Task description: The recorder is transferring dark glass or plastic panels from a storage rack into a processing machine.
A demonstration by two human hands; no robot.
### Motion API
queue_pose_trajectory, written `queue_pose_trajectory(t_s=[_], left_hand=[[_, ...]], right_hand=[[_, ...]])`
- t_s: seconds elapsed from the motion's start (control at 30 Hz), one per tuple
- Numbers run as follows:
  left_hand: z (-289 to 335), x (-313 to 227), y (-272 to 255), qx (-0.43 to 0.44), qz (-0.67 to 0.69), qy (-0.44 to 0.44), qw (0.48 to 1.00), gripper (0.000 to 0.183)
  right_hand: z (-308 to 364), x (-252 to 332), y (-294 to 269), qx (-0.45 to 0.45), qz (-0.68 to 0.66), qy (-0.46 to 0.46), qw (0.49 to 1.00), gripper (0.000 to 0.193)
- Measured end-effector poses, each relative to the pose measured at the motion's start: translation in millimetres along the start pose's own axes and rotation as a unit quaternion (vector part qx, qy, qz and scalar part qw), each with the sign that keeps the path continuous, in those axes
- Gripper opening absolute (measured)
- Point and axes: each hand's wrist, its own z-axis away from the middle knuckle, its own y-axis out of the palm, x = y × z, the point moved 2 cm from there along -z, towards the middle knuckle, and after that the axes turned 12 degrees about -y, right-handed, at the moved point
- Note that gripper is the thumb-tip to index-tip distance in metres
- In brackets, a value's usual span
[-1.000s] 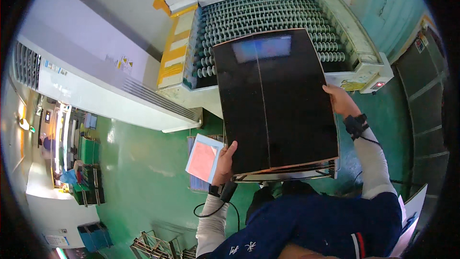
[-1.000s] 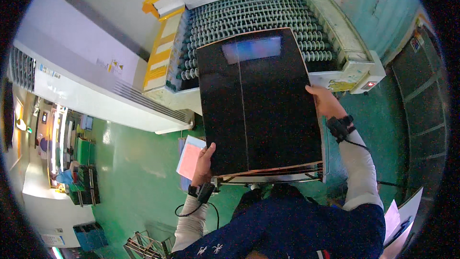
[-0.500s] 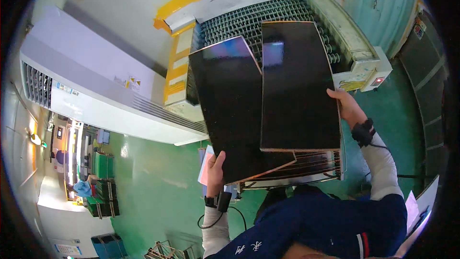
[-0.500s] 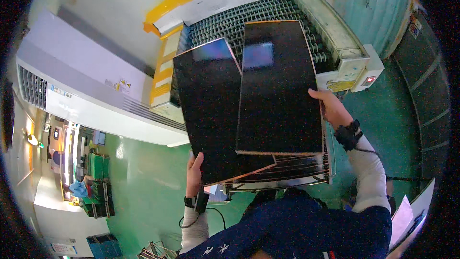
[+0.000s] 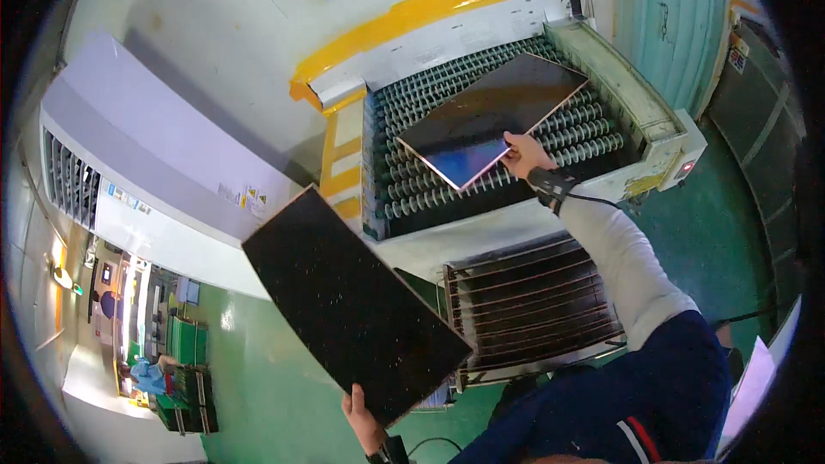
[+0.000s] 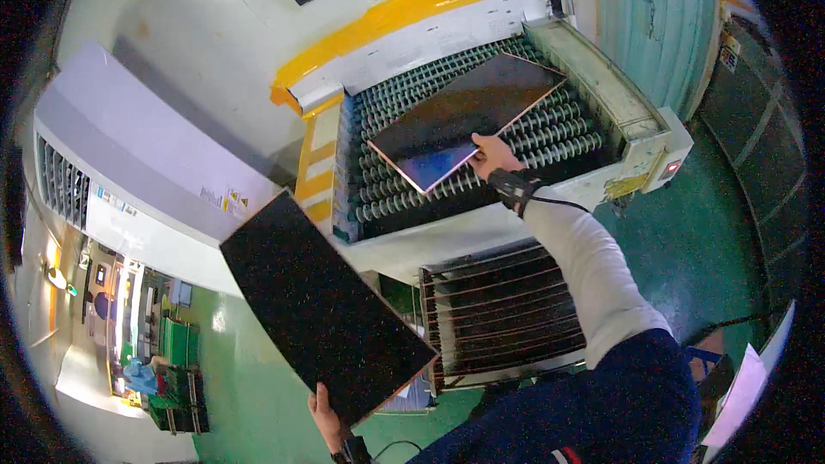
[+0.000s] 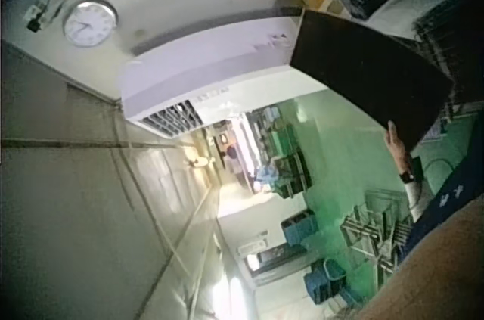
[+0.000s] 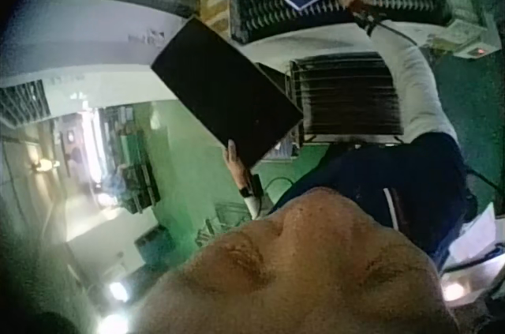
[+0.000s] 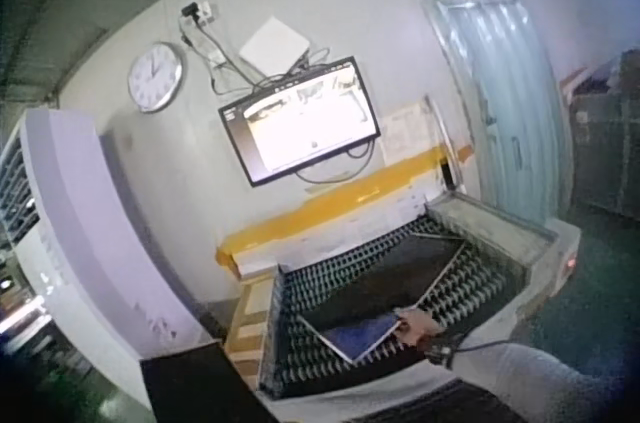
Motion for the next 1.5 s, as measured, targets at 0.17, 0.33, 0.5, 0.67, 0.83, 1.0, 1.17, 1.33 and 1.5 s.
queue_pose_trajectory(t_s=[0.17,0.33,0.5,0.67,0.83,1.0,1.17,1.33,1.5], left_hand=[[-17.5,28.8,-51.4,-0.071,-0.075,-0.069,0.992,0.063],[-17.2,17.7,-24.9,-0.012,-0.022,-0.005,1.000,0.047],[-27.1,10.8,-3.4,0.036,-0.021,-0.050,0.998,0.044],[-44.4,27.4,-5.7,-0.023,-0.035,-0.112,0.993,0.044],[-64.2,39.1,12.0,0.083,-0.062,-0.102,0.989,0.041],[-80.7,47.7,29.9,0.155,-0.084,-0.092,0.980,0.044],[-78.0,40.9,61.1,0.195,0.015,-0.080,0.977,0.030],[-81.7,34.0,89.0,0.227,-0.084,-0.104,0.965,0.032],[-83.6,43.9,114.8,0.245,-0.057,-0.104,0.962,0.033]], right_hand=[[-24.2,-29.9,40.8,0.063,-0.001,-0.038,0.997,0.016],[-32.1,-23.9,58.7,0.142,0.296,0.128,0.936,0.032],[-37.8,9.1,57.3,0.196,0.746,-0.347,0.533,0.031],[-8.3,-11.9,57.6,0.215,0.863,-0.238,0.391,0.060],[-21.5,-16.2,72.3,0.206,0.876,-0.247,0.359,0.062],[-51.8,-8.5,86.8,0.219,0.886,-0.194,0.359,0.061],[-71.5,-8.2,85.2,0.223,0.866,-0.233,0.383,0.056],[-72.9,2.3,68.1,0.231,0.816,-0.266,0.458,0.056],[-4.5,29.0,78.9,0.303,0.735,-0.236,0.559,0.049]])
